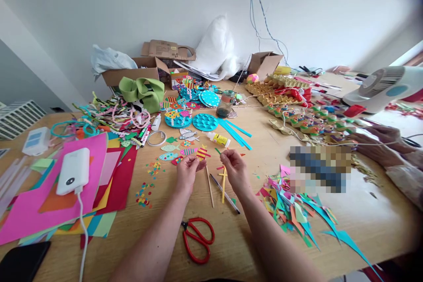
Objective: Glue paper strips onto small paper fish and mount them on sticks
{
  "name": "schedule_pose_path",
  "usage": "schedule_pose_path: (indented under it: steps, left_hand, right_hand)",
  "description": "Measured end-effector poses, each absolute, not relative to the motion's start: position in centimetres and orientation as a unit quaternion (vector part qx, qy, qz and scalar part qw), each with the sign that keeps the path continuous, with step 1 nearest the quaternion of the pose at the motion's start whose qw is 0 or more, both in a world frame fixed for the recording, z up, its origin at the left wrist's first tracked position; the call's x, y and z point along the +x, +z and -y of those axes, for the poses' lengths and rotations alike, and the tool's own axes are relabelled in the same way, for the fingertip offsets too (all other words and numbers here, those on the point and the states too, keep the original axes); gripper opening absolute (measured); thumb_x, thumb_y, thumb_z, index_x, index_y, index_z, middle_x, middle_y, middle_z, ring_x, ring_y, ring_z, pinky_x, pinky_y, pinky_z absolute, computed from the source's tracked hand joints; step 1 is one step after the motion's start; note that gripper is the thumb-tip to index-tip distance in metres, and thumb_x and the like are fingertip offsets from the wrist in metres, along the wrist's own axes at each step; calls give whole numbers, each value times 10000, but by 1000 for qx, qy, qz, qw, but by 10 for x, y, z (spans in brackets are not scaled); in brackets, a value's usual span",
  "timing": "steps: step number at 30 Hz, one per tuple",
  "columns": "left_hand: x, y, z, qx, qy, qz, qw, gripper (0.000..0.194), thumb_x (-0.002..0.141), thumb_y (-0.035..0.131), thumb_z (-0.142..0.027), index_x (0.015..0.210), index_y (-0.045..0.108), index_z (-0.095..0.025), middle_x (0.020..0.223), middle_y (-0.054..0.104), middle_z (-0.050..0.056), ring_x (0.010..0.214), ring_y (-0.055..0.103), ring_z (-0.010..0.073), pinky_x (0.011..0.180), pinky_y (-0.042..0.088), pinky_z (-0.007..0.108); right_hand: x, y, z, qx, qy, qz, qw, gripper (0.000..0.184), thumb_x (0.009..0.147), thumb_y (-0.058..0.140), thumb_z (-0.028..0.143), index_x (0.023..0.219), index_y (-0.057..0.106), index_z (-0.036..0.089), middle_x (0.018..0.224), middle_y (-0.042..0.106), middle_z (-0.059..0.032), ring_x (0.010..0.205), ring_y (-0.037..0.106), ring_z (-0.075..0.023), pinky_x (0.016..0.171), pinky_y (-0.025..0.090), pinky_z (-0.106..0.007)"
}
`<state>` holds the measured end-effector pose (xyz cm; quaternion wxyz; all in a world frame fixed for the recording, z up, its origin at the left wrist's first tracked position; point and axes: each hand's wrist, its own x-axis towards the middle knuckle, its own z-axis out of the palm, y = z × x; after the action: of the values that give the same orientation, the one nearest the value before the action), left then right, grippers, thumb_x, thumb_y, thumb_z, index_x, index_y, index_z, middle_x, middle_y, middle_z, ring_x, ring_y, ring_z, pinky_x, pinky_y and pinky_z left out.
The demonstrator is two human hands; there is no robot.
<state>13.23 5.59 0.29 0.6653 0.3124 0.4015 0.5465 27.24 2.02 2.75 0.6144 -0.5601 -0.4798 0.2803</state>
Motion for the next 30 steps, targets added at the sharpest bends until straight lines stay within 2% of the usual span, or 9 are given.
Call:
schedule_pose_path:
  steps: [7, 13, 20, 24, 28, 30]
  left_hand:
    - [133, 4, -55, 334, 522, -407, 671, 246, 581, 753, -258, 743, 623, -128, 680, 707, 45, 648, 686, 197, 766, 527, 370]
    - [133, 2, -56, 339, 510, -426, 666, 220, 609, 732, -258, 760, 632, -134, 682, 707, 49, 631, 679, 196, 739, 524, 369]
    - [132, -2, -58, 349, 534, -431, 639, 183, 592, 740, -250, 700, 655, -129, 704, 698, 44, 685, 660, 166, 781, 499, 334]
    - [132, 0, -58, 328, 530, -417, 661, 202, 568, 750, -246, 701, 657, -125, 728, 701, 47, 684, 660, 164, 782, 503, 340]
    - [133, 6, -56, 319, 524, -421, 668, 178, 561, 743, -228, 670, 646, -127, 683, 689, 30, 640, 652, 153, 743, 516, 326]
    - [134, 9, -54, 327, 518, -424, 667, 155, 563, 733, -220, 653, 643, -132, 671, 686, 21, 625, 648, 150, 728, 521, 320]
  right_hand:
    - [261, 24, -20, -563, 391, 477, 551, 260, 714, 654, 440, 693, 593, 188, 601, 535, 17, 543, 437, -118, 527, 344, -259]
    - [261, 21, -22, -583, 393, 459, 544, 294, 678, 668, 465, 665, 577, 185, 569, 510, 27, 517, 404, -109, 496, 308, -251]
    - [256, 27, -18, -580, 379, 446, 567, 256, 704, 659, 431, 699, 587, 186, 600, 530, 21, 541, 425, -115, 508, 336, -253]
    - [257, 28, -17, -566, 353, 427, 611, 240, 723, 653, 431, 732, 589, 200, 703, 565, 1, 650, 502, -142, 585, 399, -269]
    - [262, 24, -18, -556, 362, 405, 629, 260, 717, 665, 452, 754, 599, 203, 997, 618, -63, 850, 566, -194, 672, 438, -300]
    - [263, 23, -19, -544, 385, 394, 633, 264, 714, 672, 455, 748, 602, 203, 1063, 621, -73, 908, 573, -207, 713, 441, -310]
